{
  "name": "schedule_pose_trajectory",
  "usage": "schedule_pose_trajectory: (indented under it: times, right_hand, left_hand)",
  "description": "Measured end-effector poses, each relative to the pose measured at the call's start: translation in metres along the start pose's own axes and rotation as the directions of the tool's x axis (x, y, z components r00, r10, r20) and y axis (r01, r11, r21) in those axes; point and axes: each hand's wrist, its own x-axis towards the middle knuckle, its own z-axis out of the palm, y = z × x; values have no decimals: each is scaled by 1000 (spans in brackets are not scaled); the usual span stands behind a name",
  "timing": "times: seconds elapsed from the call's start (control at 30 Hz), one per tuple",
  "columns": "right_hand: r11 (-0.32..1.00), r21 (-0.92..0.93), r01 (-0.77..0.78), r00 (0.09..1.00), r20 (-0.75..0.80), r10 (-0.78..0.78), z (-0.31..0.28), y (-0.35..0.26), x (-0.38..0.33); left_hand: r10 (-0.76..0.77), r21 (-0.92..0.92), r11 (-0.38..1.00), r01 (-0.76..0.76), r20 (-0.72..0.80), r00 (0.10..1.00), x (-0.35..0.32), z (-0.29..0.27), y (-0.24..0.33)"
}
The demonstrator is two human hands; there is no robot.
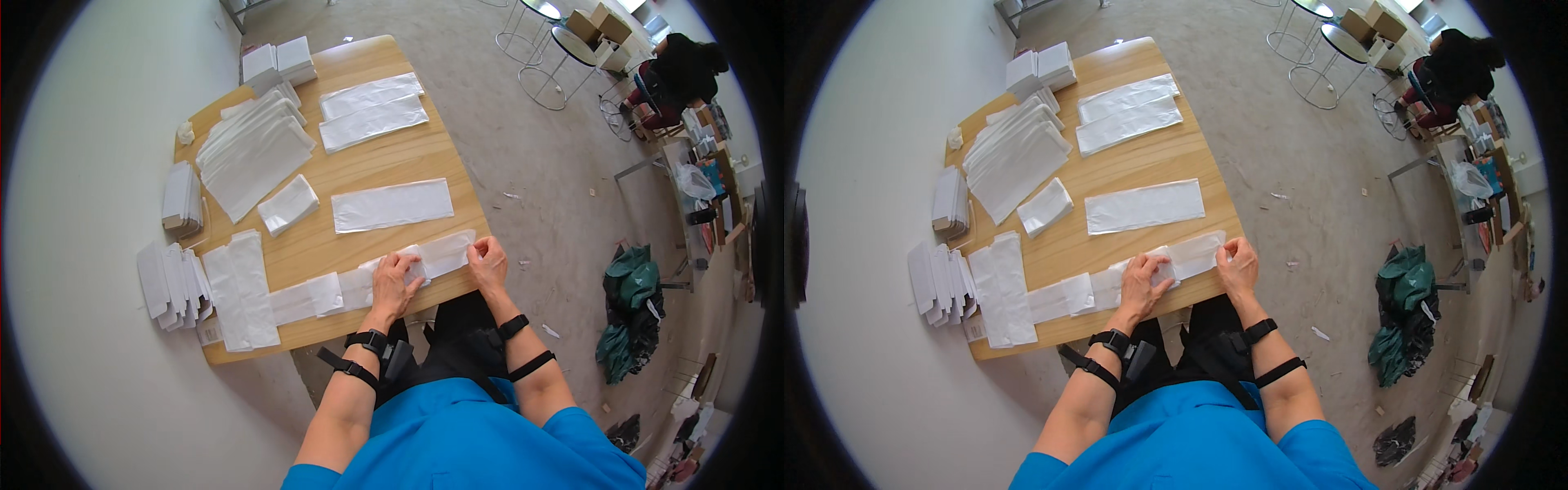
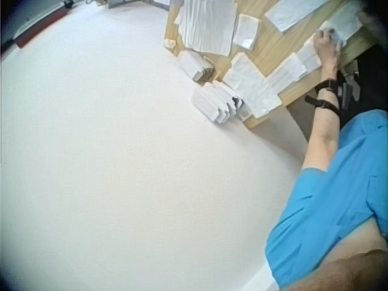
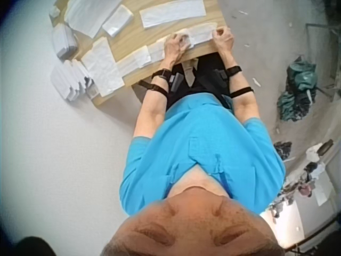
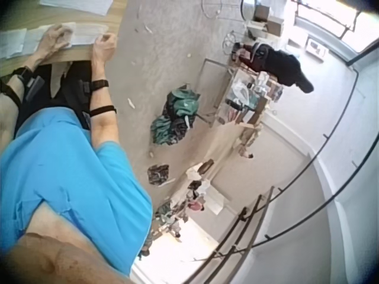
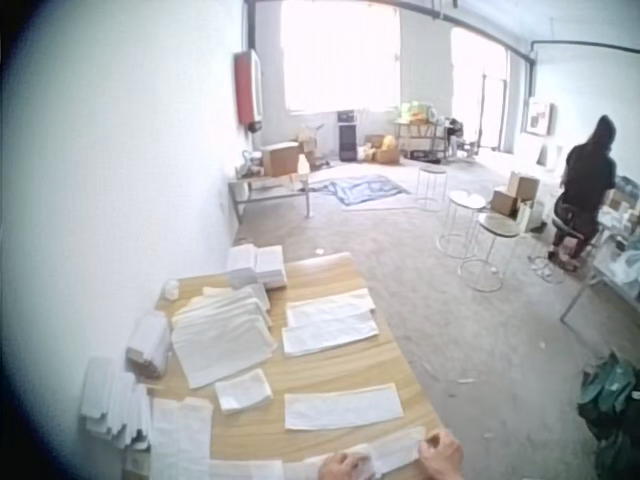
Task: Fold rectangular white paper sheets into a specific packaging shape on a wooden table.
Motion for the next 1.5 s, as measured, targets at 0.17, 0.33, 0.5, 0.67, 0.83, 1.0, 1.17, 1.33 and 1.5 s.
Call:
schedule_pose_trajectory:
  times: [0.17, 0.33, 0.5, 0.67, 0.83, 1.0, 1.17, 1.33, 1.5]
  right_hand:
    - [861, 476, -182, 983, 96, 155, -7, 3, 2]
    - [944, 322, 67, 993, 74, -96, -36, -81, -21]
    - [907, 170, 385, 915, 62, -399, -5, -109, -54]
    - [845, 303, 441, 865, 108, -490, 19, -130, -84]
    - [853, 489, 181, 908, 250, -336, 7, -125, -87]
    - [935, 350, -51, 986, 166, -8, 5, -93, -55]
    - [983, 180, -22, 979, 204, -16, 26, -75, -37]
    - [975, 184, -127, 956, 283, 71, 28, -76, -35]
    - [970, 166, -176, 943, 311, 118, 31, -70, -34]
  left_hand:
    - [-46, 7, 999, 45, 55, 997, 4, -1, 6]
    - [-202, -309, 926, 216, 76, 976, -1, -10, -9]
    - [-313, -672, 717, 188, -69, 947, -20, -25, 6]
    - [-537, -871, 393, 294, 42, 842, -26, -28, 4]
    - [-616, -751, 559, 350, -94, 782, -29, -24, -26]
    - [-507, -405, 836, 369, -314, 803, -21, -31, -22]
    - [-521, -315, 845, 432, -301, 799, -19, -36, -19]
    - [-506, -277, 858, 432, -315, 803, -20, -38, -22]
    - [-480, -204, 876, 437, -291, 827, -22, -39, -28]
